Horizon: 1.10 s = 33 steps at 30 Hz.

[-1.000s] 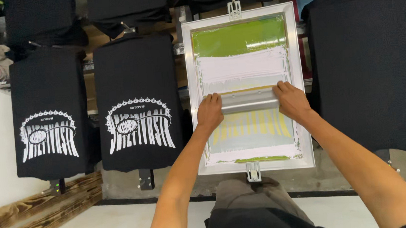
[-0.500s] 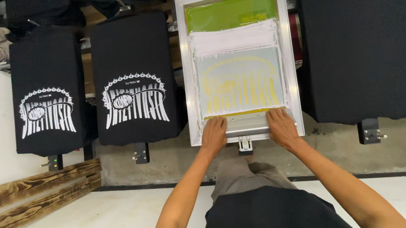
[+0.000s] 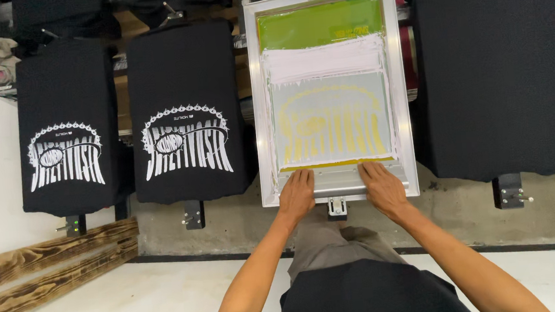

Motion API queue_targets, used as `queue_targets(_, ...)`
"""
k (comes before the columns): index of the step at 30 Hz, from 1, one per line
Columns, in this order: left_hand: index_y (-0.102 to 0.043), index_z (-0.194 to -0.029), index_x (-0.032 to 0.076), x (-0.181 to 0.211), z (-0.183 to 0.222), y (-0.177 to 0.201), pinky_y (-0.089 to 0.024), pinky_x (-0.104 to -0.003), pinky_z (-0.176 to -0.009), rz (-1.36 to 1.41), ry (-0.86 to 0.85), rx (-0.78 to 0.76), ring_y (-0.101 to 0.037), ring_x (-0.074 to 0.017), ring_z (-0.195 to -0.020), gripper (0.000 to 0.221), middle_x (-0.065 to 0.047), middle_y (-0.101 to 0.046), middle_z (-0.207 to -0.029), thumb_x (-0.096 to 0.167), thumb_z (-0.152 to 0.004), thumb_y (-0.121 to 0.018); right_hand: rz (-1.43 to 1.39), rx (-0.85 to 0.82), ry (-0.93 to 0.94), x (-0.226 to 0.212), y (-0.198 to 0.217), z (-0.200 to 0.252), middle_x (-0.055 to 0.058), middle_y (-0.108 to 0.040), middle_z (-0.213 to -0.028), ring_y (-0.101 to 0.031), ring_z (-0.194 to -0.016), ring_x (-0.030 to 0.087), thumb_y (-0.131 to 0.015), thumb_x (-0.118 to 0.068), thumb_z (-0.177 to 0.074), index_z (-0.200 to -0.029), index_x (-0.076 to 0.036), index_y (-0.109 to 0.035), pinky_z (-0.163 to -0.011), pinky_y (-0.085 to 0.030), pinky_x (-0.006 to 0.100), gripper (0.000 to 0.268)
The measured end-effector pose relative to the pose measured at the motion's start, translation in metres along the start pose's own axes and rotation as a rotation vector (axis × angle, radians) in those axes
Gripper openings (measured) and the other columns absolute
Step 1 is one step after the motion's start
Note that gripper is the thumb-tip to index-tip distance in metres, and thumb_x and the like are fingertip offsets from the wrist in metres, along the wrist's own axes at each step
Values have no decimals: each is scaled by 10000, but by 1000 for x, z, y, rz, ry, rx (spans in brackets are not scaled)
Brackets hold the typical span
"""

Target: The person uses a squeegee to pull green ink across a screen printing frame, applying a design onto a black t-shirt. They repeat this process on several t-shirts arranged on a multi-station press.

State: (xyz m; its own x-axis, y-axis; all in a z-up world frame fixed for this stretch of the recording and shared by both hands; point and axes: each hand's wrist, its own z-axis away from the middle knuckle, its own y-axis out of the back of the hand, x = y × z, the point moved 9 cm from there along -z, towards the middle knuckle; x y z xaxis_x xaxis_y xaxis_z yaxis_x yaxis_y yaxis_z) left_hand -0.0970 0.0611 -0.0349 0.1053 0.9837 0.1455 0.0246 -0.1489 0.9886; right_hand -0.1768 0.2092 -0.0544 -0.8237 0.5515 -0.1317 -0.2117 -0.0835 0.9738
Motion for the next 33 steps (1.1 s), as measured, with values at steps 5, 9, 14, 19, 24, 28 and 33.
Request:
queue_targets(5,-545,-1114,-97,-3,-15,22,-447,-409,-935,-4,14,10,-545,-356,-1010,619,-214,-536,-1012,130,-569,-732,62,70,41,0,10,-17,110,-495,-1157,-494,-1169,271,-667,-86,-608,-1222,-31,-500,-1044,-375,354,638)
queue_targets(9,-562,-1119,-80,-26,-51,39,-440,-398,-957,-83,3,131,-549,-349,-1008,607,-204,-536,-1022,126,-561,-686,116,157,29,27,-13,-51,97,-488,-1166,-477,-1170,266,-661,-166,-553,-1223,-49,-507,-1060,-362,344,697)
queue_targets(14,-575,-1119,-57,-95,-129,-6,-430,-406,-978,-99,-12,152,-541,-341,-1034,626,-192,-539,-1054,160,-548,-714,213,134,-37,74,3,-141,37,-480,-1192,-450,-1192,215,-696,-272,-541,-1233,-109,-515,-1079,-342,293,734)
queue_targets(19,-593,-1100,-13,-138,-196,-2,-415,-381,-1001,-106,12,126,-539,-305,-1056,724,-142,-548,-1080,243,-461,-819,216,166,-78,100,61,-203,-7,-485,-1149,-473,-1138,177,-752,-269,-507,-1197,-132,-555,-994,-407,242,731)
queue_targets(24,-592,-1036,-55,-120,-166,4,-477,-363,-871,-51,44,168,-573,-310,-902,511,-156,-556,-961,89,-555,-690,153,224,-54,85,71,-173,-6,-500,-1055,-509,-1017,180,-697,-175,-504,-1144,-122,-579,-916,-429,247,653)
queue_targets(28,-577,-1070,-56,-51,-67,6,-453,-366,-904,-9,19,126,-560,-318,-947,532,-165,-554,-981,96,-567,-666,130,234,-17,38,29,-71,32,-532,-1122,-528,-1066,218,-681,-130,-513,-1133,-114,-586,-952,-416,281,627)
queue_targets(33,-567,-1131,-53,-8,-8,16,-435,-407,-946,-3,-6,76,-552,-337,-1019,581,-197,-562,-1050,175,-604,-655,74,25,-14,-7,16,-11,72,-496,-1211,-481,-1178,236,-686,-237,-579,-1229,-92,-511,-1045,-375,343,689)
